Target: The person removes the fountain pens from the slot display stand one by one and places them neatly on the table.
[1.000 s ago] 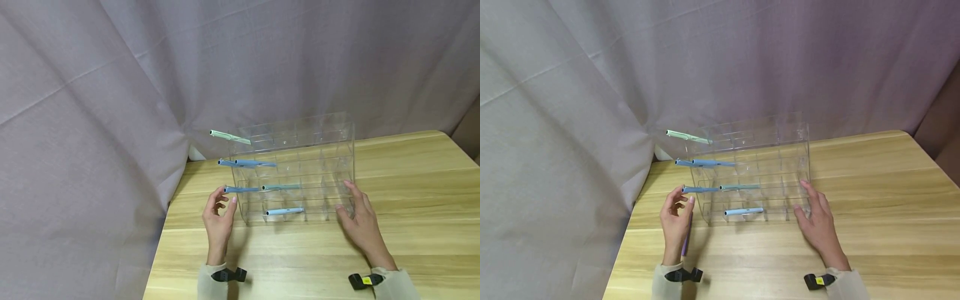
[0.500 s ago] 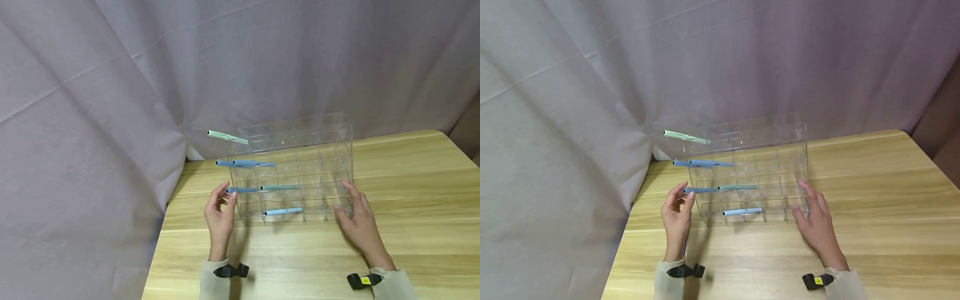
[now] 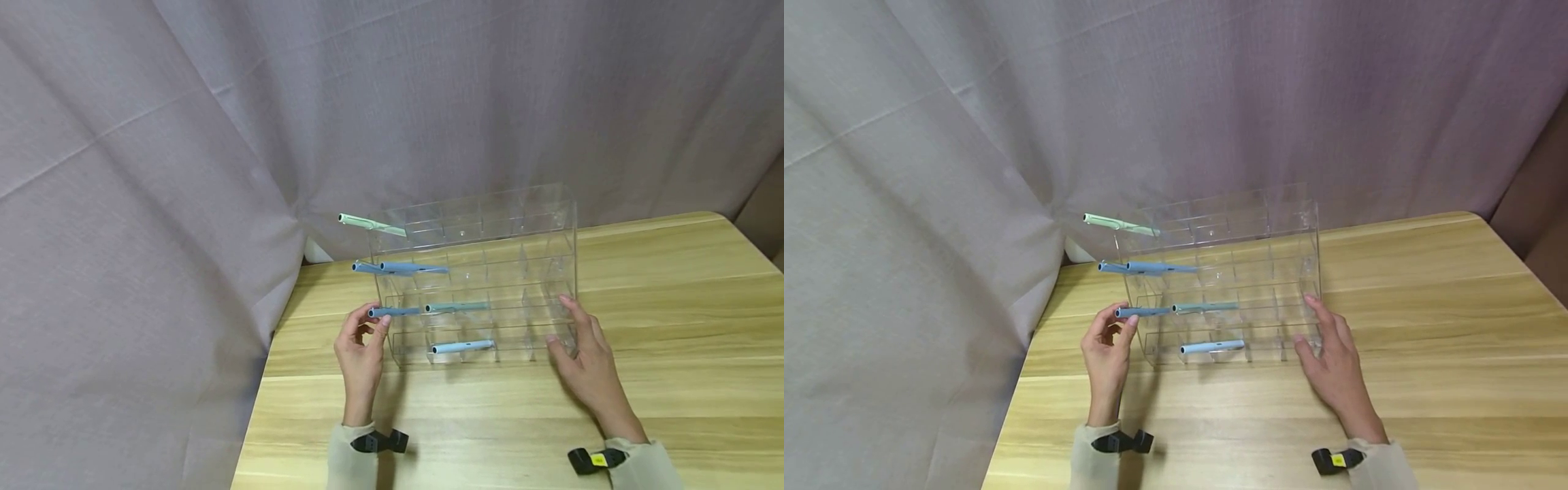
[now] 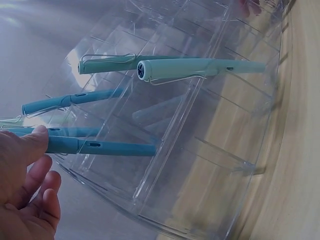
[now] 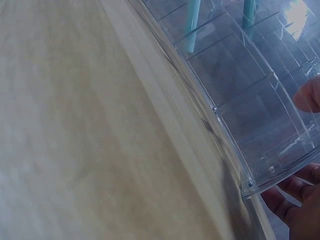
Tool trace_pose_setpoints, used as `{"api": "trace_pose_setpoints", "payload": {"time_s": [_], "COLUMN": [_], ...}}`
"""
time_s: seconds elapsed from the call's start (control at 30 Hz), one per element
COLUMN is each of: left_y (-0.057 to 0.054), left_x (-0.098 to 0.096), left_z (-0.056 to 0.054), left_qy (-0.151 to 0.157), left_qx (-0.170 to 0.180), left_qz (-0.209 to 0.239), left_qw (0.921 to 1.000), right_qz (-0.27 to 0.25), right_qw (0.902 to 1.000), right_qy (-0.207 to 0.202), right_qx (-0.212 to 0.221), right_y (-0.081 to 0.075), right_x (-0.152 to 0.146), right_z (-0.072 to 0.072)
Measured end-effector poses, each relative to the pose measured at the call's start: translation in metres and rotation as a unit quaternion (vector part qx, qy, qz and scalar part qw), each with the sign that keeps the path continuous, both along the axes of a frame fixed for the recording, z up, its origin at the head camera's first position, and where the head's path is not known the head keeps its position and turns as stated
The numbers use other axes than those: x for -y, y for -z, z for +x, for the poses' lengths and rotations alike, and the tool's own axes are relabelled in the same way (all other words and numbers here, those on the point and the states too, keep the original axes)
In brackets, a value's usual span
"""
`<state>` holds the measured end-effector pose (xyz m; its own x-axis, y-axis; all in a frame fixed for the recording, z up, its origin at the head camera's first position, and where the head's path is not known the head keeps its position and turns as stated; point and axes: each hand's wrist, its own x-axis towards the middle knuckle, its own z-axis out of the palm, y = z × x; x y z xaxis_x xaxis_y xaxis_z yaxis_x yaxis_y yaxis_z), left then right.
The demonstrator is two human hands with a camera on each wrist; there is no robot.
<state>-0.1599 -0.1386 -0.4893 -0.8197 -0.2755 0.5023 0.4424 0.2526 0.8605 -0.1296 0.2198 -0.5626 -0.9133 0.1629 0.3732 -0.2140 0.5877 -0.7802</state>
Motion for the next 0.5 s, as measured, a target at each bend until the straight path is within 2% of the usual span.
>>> {"api": "trace_pose_setpoints", "payload": {"time_s": [0.27, 0.5], "left_y": [0.0006, -0.0049], "left_x": [-0.0027, -0.0014], "left_z": [-0.0008, 0.0047], "left_qy": [0.001, 0.016], "left_qx": [-0.003, -0.012], "left_qz": [0.011, 0.035], "left_qw": [0.9999, 0.9992], "right_qz": [-0.004, -0.003], "right_qw": [1.0000, 1.0000], "right_qy": [-0.002, -0.005], "right_qx": [-0.001, -0.001], "right_y": [0.0014, 0.0007], "right_x": [-0.0005, 0.0006], "right_z": [0.0002, 0.0002]}}
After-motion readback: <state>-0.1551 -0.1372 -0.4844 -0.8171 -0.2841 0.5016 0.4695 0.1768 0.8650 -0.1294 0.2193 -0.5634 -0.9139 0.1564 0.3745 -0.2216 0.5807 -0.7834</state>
